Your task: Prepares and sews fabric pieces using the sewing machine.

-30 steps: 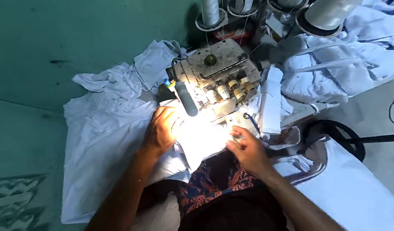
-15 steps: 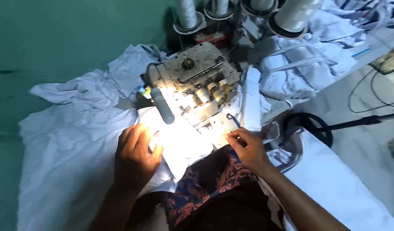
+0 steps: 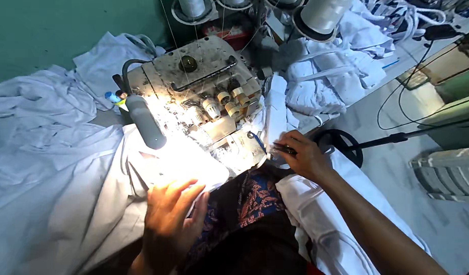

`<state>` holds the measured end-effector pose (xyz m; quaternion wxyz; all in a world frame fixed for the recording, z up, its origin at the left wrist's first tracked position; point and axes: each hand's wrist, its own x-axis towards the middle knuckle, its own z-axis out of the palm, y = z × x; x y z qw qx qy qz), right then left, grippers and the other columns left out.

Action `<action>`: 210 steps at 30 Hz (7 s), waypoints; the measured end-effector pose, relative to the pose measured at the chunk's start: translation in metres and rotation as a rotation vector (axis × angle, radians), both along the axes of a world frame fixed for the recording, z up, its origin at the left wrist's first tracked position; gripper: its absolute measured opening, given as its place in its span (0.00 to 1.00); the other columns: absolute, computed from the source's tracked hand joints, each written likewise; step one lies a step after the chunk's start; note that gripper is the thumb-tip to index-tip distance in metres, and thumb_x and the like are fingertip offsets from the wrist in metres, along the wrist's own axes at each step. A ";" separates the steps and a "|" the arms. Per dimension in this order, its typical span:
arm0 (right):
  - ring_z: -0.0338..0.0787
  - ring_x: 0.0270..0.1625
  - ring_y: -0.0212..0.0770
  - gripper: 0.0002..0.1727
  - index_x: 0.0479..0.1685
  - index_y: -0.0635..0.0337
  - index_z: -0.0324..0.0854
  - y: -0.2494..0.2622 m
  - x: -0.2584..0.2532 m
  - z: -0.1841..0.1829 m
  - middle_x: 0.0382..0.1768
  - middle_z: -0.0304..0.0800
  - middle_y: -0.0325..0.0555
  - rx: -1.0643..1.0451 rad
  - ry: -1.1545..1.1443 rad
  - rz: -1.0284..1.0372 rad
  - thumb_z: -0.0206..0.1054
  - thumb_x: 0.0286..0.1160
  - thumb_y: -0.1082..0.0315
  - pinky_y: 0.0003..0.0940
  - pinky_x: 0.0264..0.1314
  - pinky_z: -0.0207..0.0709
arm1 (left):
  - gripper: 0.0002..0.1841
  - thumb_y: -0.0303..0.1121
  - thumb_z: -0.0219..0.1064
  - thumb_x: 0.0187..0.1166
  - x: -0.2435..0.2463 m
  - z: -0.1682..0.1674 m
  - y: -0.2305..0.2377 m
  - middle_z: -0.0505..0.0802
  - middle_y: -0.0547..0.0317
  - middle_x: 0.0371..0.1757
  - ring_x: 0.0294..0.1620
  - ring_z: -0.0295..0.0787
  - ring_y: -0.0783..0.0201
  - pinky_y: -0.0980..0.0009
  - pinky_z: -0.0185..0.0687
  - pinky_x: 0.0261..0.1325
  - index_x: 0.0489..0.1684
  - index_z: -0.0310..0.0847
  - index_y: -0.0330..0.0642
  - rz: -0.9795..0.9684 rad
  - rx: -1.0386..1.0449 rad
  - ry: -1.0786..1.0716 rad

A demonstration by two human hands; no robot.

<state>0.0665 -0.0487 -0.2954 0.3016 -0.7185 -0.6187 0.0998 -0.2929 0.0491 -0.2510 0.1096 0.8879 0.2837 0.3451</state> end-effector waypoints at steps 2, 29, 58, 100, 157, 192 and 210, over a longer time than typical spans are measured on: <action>0.89 0.46 0.35 0.11 0.48 0.56 0.92 0.001 0.004 0.001 0.52 0.88 0.43 -0.037 0.097 -0.001 0.71 0.79 0.59 0.36 0.48 0.88 | 0.09 0.42 0.69 0.80 0.018 0.002 -0.012 0.94 0.58 0.55 0.61 0.87 0.60 0.62 0.78 0.64 0.47 0.92 0.51 -0.035 -0.038 -0.023; 0.89 0.45 0.42 0.19 0.57 0.60 0.84 0.123 0.068 0.186 0.47 0.90 0.49 0.278 -0.263 -0.281 0.53 0.91 0.56 0.43 0.53 0.83 | 0.24 0.49 0.62 0.82 0.173 -0.057 -0.015 0.92 0.51 0.50 0.51 0.89 0.50 0.57 0.84 0.53 0.71 0.86 0.49 -0.187 -0.114 0.284; 0.72 0.19 0.25 0.29 0.52 0.57 0.86 -0.059 -0.129 0.009 0.32 0.87 0.36 0.008 1.412 -0.223 0.55 0.87 0.39 0.22 0.20 0.68 | 0.15 0.34 0.52 0.94 0.104 0.008 -0.007 0.93 0.50 0.40 0.29 0.92 0.59 0.63 0.93 0.32 0.64 0.80 0.36 -0.412 -1.557 -0.322; 0.76 0.12 0.36 0.11 0.40 0.61 0.86 0.122 -0.160 0.015 0.17 0.82 0.45 0.276 1.182 -0.421 0.80 0.71 0.64 0.32 0.15 0.74 | 0.13 0.22 0.66 0.80 -0.022 0.062 0.125 0.81 0.56 0.16 0.15 0.74 0.64 0.66 0.70 0.19 0.20 0.81 0.39 0.218 -0.825 0.447; 0.83 0.15 0.31 0.10 0.49 0.61 0.83 0.062 -0.188 0.061 0.25 0.86 0.38 -0.125 1.004 0.107 0.69 0.71 0.72 0.27 0.16 0.82 | 0.13 0.28 0.79 0.70 -0.022 0.015 0.027 0.83 0.64 0.14 0.13 0.76 0.73 0.78 0.74 0.19 0.19 0.79 0.44 -0.090 -1.482 -0.538; 0.84 0.31 0.22 0.07 0.25 0.54 0.89 0.081 -0.165 0.009 0.31 0.90 0.33 0.116 0.613 -0.080 0.74 0.65 0.63 0.20 0.34 0.79 | 0.08 0.21 0.76 0.62 -0.040 0.056 0.122 0.92 0.66 0.28 0.23 0.84 0.73 0.75 0.81 0.25 0.23 0.87 0.47 0.105 -0.622 -0.030; 0.85 0.23 0.28 0.09 0.41 0.54 0.89 0.090 -0.154 0.031 0.24 0.86 0.34 -0.259 0.708 0.020 0.64 0.75 0.62 0.28 0.30 0.83 | 0.05 0.22 0.67 0.74 -0.024 0.057 0.122 0.93 0.64 0.49 0.43 0.89 0.73 0.69 0.87 0.45 0.37 0.85 0.45 0.174 -0.489 0.171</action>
